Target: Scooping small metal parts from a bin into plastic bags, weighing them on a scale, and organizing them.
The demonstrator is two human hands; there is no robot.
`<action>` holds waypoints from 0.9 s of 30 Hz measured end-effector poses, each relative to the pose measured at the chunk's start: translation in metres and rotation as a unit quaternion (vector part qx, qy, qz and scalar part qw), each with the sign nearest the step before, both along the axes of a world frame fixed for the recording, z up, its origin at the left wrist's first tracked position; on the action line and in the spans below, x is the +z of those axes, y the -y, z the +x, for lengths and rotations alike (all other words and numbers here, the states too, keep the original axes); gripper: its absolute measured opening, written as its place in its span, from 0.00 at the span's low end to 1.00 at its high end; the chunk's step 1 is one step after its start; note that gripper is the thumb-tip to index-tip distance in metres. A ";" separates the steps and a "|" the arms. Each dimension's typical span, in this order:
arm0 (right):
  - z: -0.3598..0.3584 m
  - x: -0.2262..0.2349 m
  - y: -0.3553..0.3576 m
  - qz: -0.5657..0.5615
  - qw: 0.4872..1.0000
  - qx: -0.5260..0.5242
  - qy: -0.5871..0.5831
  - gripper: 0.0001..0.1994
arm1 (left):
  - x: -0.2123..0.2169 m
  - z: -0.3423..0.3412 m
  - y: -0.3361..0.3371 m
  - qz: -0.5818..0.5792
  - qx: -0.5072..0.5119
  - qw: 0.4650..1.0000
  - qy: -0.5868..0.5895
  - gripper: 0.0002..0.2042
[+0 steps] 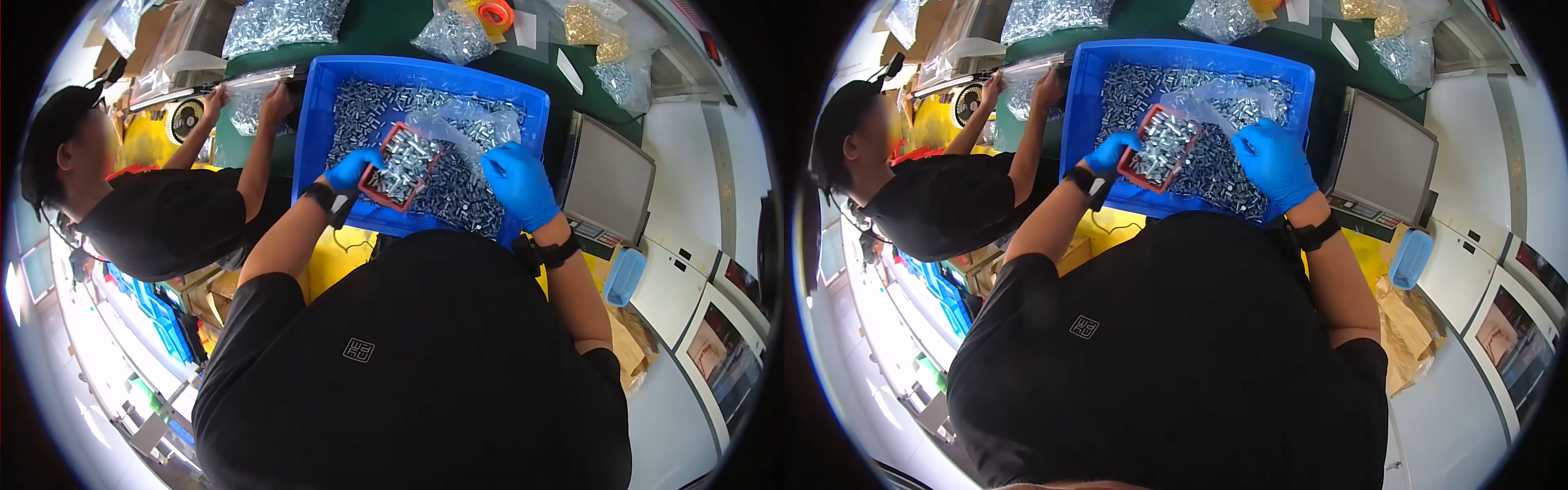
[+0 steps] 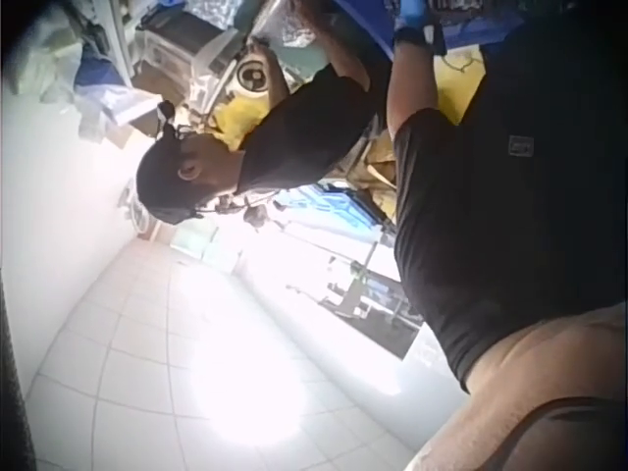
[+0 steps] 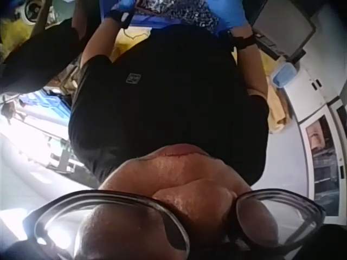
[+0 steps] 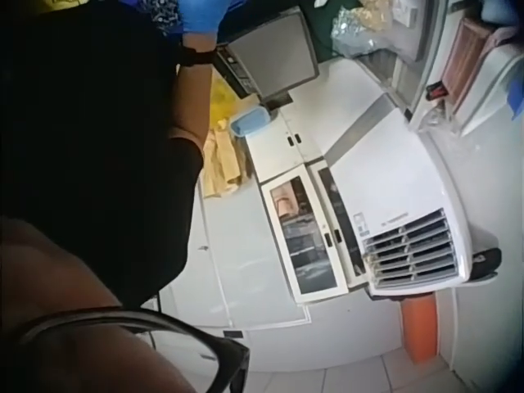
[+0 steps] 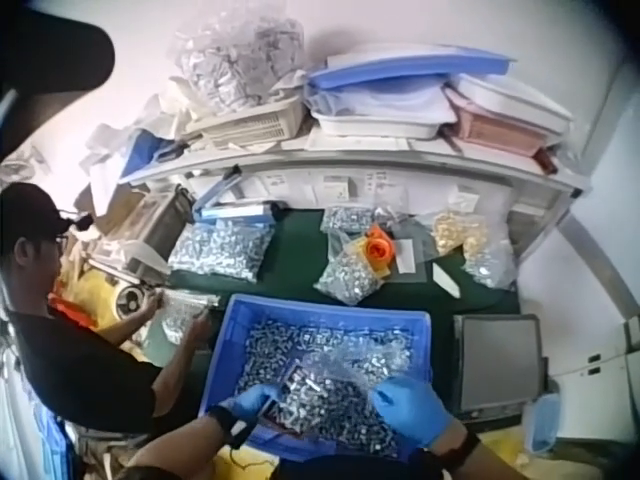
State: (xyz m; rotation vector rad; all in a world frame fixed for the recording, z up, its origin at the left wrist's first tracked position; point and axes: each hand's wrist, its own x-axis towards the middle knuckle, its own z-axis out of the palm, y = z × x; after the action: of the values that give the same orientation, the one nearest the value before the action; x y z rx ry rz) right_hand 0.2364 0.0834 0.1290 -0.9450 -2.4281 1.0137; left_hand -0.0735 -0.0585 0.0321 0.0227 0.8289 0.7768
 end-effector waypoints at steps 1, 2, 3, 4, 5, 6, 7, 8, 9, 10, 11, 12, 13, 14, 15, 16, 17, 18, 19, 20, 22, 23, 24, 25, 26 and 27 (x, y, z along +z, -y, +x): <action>0.001 -0.003 0.000 0.012 0.999 0.029 0.013 0.06 | 0.022 0.000 0.003 -0.011 0.014 1.000 -0.021 0.33; 0.000 -0.005 0.000 0.025 0.998 0.057 0.024 0.05 | 0.046 -0.001 0.004 -0.021 0.027 0.999 -0.042 0.33; 0.000 -0.006 0.002 0.025 0.998 0.054 0.021 0.05 | 0.064 -0.001 0.006 0.006 0.042 0.997 -0.070 0.32; 0.000 -0.007 0.003 0.068 0.995 0.071 -0.004 0.05 | 0.081 0.001 0.008 0.006 0.057 0.996 -0.069 0.31; -0.001 -0.007 0.003 0.113 0.989 0.089 -0.032 0.05 | 0.094 0.002 0.008 0.008 0.075 0.995 -0.070 0.29; -0.001 -0.006 0.006 0.113 0.989 0.087 -0.034 0.05 | 0.103 0.002 0.007 0.016 0.073 0.995 -0.070 0.28; -0.002 -0.005 0.008 0.123 0.988 0.092 -0.033 0.06 | 0.114 0.004 0.004 0.003 0.070 0.995 -0.070 0.27; -0.003 -0.004 0.008 0.135 0.986 0.096 -0.033 0.07 | 0.128 0.008 -0.001 -0.009 0.065 0.995 -0.072 0.27; -0.004 -0.006 0.009 0.136 0.986 0.093 -0.035 0.07 | 0.134 0.015 -0.006 0.008 0.069 0.996 -0.047 0.26; -0.005 -0.009 0.009 0.135 0.987 0.080 -0.022 0.07 | 0.137 0.018 -0.012 0.010 0.043 0.997 -0.057 0.28; -0.006 -0.011 0.008 0.135 0.988 0.068 -0.009 0.07 | 0.139 0.023 -0.019 0.012 0.018 0.998 -0.066 0.29; -0.007 -0.010 0.006 0.136 0.989 0.064 -0.011 0.07 | 0.141 0.030 -0.023 -0.003 0.009 0.998 -0.066 0.26; -0.008 -0.009 0.004 0.107 0.992 0.062 0.026 0.07 | 0.141 0.037 -0.026 -0.005 0.008 0.997 -0.078 0.26; -0.008 -0.007 0.002 0.077 0.993 0.059 0.063 0.07 | 0.139 0.044 -0.030 -0.007 0.005 0.996 -0.087 0.25; -0.006 -0.004 0.001 0.077 0.994 0.053 0.064 0.07 | 0.137 0.051 -0.032 -0.006 0.000 0.996 -0.088 0.25; -0.005 -0.001 -0.001 0.076 0.993 0.048 0.082 0.08 | 0.134 0.057 -0.035 -0.006 0.016 0.996 -0.085 0.24; -0.004 0.001 -0.001 0.075 0.991 0.046 0.100 0.08 | 0.130 0.060 -0.033 -0.007 0.034 0.996 -0.084 0.22; -0.003 0.003 0.001 0.075 0.991 0.043 0.099 0.08 | 0.120 0.060 -0.036 -0.013 0.037 0.995 -0.093 0.20; -0.003 0.004 0.003 0.093 0.988 0.054 0.108 0.08 | 0.115 0.058 -0.037 0.004 0.030 0.995 -0.092 0.19; -0.001 0.005 0.004 0.111 0.985 0.064 0.119 0.08 | 0.124 0.065 -0.042 0.020 0.024 0.995 -0.090 0.19; 0.000 0.001 0.006 0.120 0.984 0.066 0.118 0.08 | 0.131 0.074 -0.050 0.073 -0.005 0.980 -0.188 0.18; 0.001 -0.002 0.007 0.128 0.982 0.068 0.117 0.08 | 0.131 0.077 -0.057 0.083 -0.026 0.958 -0.274 0.18; -0.003 -0.003 0.008 0.128 0.982 0.073 0.120 0.08 | 0.121 0.072 -0.070 0.036 -0.004 0.995 -0.093 0.19; -0.006 -0.004 0.008 0.135 0.977 0.089 0.138 0.08 | 0.113 0.067 -0.077 0.044 -0.021 0.987 -0.151 0.20; -0.005 -0.007 0.010 0.142 0.973 0.099 0.153 0.08 | 0.119 0.073 -0.090 0.051 -0.044 0.975 -0.211 0.20; -0.007 -0.008 0.010 0.146 0.973 0.103 0.148 0.08 | 0.103 0.068 -0.103 0.048 -0.093 0.950 -0.295 0.21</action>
State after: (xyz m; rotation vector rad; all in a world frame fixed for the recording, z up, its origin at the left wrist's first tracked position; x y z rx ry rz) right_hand 0.2298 0.0730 0.1213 -0.8005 -2.8704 0.5822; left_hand -0.0055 0.0441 0.1356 0.4321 1.3345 0.6341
